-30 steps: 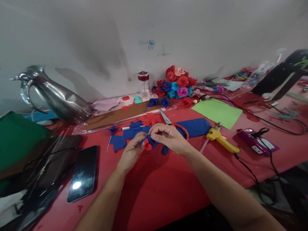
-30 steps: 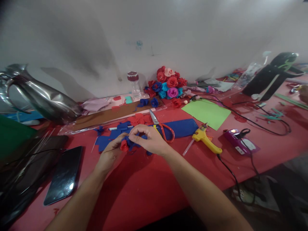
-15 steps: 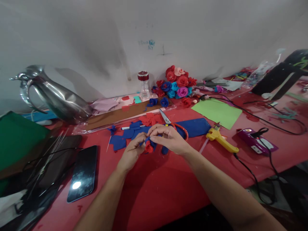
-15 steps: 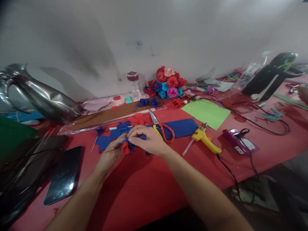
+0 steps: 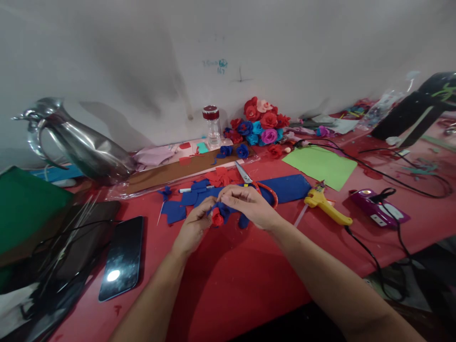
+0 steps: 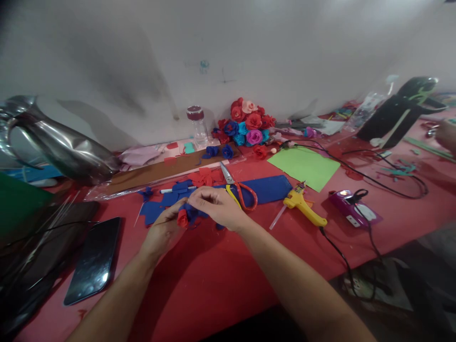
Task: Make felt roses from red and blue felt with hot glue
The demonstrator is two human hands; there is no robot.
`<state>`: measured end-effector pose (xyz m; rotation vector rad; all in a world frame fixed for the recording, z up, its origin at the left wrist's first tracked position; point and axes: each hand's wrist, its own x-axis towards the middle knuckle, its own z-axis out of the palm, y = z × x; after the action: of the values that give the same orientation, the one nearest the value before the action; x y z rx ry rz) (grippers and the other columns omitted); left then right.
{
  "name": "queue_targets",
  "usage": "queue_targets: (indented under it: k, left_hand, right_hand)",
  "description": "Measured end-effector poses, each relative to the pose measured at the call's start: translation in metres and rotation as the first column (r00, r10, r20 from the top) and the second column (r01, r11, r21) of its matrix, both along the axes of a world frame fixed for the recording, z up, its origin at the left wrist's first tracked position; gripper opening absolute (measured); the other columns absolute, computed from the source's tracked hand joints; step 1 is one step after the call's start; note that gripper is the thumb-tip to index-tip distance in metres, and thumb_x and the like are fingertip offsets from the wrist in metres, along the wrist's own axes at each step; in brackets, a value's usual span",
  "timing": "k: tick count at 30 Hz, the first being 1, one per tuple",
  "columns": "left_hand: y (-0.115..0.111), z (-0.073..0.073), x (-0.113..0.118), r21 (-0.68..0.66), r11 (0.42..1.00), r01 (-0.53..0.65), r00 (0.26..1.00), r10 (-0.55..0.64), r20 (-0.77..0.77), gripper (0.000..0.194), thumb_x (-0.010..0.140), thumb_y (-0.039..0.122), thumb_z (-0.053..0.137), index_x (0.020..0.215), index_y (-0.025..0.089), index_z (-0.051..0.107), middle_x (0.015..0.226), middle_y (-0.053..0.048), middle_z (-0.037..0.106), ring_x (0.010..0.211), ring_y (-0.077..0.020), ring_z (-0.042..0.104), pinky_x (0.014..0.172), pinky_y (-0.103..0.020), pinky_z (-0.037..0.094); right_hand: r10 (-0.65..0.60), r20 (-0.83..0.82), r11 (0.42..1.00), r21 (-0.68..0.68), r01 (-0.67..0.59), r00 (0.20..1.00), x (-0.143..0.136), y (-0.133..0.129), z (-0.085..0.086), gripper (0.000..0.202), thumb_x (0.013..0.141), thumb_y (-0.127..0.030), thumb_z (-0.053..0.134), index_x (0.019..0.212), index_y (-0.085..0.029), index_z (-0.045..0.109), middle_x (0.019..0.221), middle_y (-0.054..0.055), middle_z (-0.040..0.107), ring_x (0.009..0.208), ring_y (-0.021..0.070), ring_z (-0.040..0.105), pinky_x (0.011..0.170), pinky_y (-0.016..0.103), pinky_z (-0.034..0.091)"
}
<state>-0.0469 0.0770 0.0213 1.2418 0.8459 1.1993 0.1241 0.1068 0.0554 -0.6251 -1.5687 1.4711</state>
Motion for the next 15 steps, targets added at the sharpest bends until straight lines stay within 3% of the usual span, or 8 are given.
queue_targets:
  k: [6, 15]
  left_hand:
    - [-0.0024, 0.0078, 0.0016, -0.066, 0.998, -0.022, 0.994, 0.029, 0.105, 0.014, 0.065, 0.022, 0.069, 0.079, 0.020, 0.068, 0.087, -0.003, 0.059, 0.080, -0.0188, 0.052, 0.077, -0.032, 0.043]
    - [0.0029, -0.0020, -0.0053, 0.081, 0.972, -0.219, 0.969, 0.227, -0.098, 0.010, 0.074, 0.027, 0.066, 0.082, 0.023, 0.070, 0.105, -0.007, 0.058, 0.106, -0.0262, 0.052, 0.094, -0.037, 0.042]
  right_hand:
    - [-0.018, -0.047, 1.000, -0.019, 0.017, 0.999, 0.0010, -0.0002, 0.0019, 0.033, 0.084, -0.051, 0.064, 0.073, -0.021, 0.063, 0.082, 0.002, 0.064, 0.085, 0.0159, 0.059, 0.084, 0.032, 0.046]
    - [-0.148, 0.147, 0.971, 0.210, 0.116, 0.978, 0.0023, -0.0033, 0.0035, 0.010, 0.082, -0.029, 0.066, 0.076, -0.021, 0.065, 0.097, 0.004, 0.062, 0.094, 0.0177, 0.058, 0.087, 0.035, 0.043]
